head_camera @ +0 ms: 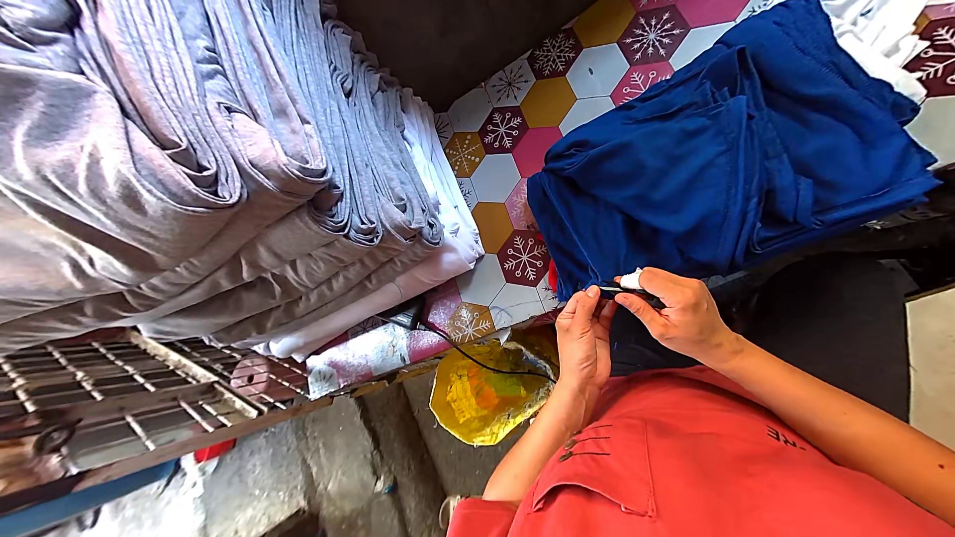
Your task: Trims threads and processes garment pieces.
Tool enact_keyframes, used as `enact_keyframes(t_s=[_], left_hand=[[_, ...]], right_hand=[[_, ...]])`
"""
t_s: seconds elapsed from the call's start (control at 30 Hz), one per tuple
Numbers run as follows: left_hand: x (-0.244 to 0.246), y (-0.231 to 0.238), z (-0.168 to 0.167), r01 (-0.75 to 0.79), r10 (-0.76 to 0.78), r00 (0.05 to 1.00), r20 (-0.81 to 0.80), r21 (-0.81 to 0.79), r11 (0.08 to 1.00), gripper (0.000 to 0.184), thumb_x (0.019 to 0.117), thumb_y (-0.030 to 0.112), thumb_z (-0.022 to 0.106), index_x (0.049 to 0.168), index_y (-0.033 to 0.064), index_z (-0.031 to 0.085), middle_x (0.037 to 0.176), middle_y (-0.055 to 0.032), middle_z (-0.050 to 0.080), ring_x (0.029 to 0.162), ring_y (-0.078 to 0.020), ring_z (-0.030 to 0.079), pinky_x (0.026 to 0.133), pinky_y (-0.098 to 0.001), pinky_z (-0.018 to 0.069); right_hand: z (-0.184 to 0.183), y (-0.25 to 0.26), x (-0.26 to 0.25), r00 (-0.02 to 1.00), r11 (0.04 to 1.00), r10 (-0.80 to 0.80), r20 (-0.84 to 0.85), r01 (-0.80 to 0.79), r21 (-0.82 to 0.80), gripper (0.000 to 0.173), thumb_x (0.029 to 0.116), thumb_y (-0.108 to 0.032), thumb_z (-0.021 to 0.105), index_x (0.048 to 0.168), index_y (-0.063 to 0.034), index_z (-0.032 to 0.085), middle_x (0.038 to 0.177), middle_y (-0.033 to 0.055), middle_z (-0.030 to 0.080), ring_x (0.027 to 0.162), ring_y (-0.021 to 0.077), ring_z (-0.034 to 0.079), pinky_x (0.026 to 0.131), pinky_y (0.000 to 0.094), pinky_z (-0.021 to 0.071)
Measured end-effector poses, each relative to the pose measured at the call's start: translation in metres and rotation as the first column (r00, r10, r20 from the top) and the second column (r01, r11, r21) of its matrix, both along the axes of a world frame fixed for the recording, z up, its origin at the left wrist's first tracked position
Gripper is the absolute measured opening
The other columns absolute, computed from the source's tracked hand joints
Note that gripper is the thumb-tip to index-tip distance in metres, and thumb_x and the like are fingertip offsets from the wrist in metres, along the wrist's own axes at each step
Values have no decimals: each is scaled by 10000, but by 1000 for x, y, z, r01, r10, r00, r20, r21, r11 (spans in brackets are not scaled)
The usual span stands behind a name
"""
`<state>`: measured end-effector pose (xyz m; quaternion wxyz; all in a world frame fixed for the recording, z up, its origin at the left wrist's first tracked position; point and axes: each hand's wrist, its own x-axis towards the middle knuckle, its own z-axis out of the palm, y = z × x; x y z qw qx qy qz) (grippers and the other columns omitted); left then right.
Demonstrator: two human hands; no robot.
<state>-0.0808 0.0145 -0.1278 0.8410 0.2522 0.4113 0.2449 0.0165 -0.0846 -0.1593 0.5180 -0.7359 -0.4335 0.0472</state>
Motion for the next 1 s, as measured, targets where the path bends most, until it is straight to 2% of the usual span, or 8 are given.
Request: enact_keyframes(t_s=[0.33, 0.47, 0.7, 0.9, 0.93, 1.0], left_hand=[[1, -1, 0, 2, -2, 1000, -17, 14, 1000, 224, 1047, 20, 471, 889, 30, 630, 841, -69, 694, 795, -142, 698, 825, -283, 589], [1, -2, 0, 6, -6, 1000, -24, 13, 1000, 221, 1049, 19, 466, 901, 31, 630, 843, -68, 694, 800, -140, 699, 830, -285, 589], [2, -2, 6, 2, -5, 999, -35, -77, 997, 236, 1075, 59, 421, 955, 37, 623, 843, -66, 686, 786, -133, 693, 811, -267, 585], [2, -3, 5, -4, 1, 999, -32, -84, 996, 229, 1074, 61, 430, 959, 30, 625, 855, -73, 695, 800, -140, 699, 824, -274, 586], [1, -2, 5, -4, 1, 999, -33, -85, 996, 227, 1075, 62, 431, 961, 30, 625, 858, -75, 695, 802, -141, 699, 823, -274, 586], [1, -2, 5, -5, 2, 999, -36, -85, 996, 218, 1075, 63, 431, 986, 27, 627, 874, -81, 702, 811, -144, 706, 824, -279, 591]], right_hand=[[-1, -1, -2, 997, 1000, -11, -76, 11, 8, 291, 1015, -270, 614, 973, -22, 762, 894, 103, 745, 824, 141, 707, 724, 288, 562], [0, -1, -3, 998, 1000, -22, -65, 23, 17, 276, 1013, -248, 613, 961, -24, 766, 885, 99, 748, 813, 135, 706, 715, 282, 558], [-5, 0, -8, 997, 999, -24, -72, 27, 32, 288, 1025, -246, 603, 984, 5, 737, 905, 126, 747, 837, 156, 718, 738, 302, 571], [-5, 2, -9, 998, 997, -61, -13, 62, 42, 286, 1018, -236, 610, 913, -4, 741, 815, 117, 724, 745, 163, 694, 645, 300, 540], [-5, 2, -9, 998, 997, -63, -23, 63, 38, 286, 1017, -237, 609, 913, -4, 740, 816, 117, 724, 749, 165, 695, 649, 303, 541], [-4, 1, -8, 992, 998, -60, -107, 62, 15, 286, 1018, -247, 599, 944, -10, 741, 873, 101, 744, 817, 126, 709, 725, 282, 562]])
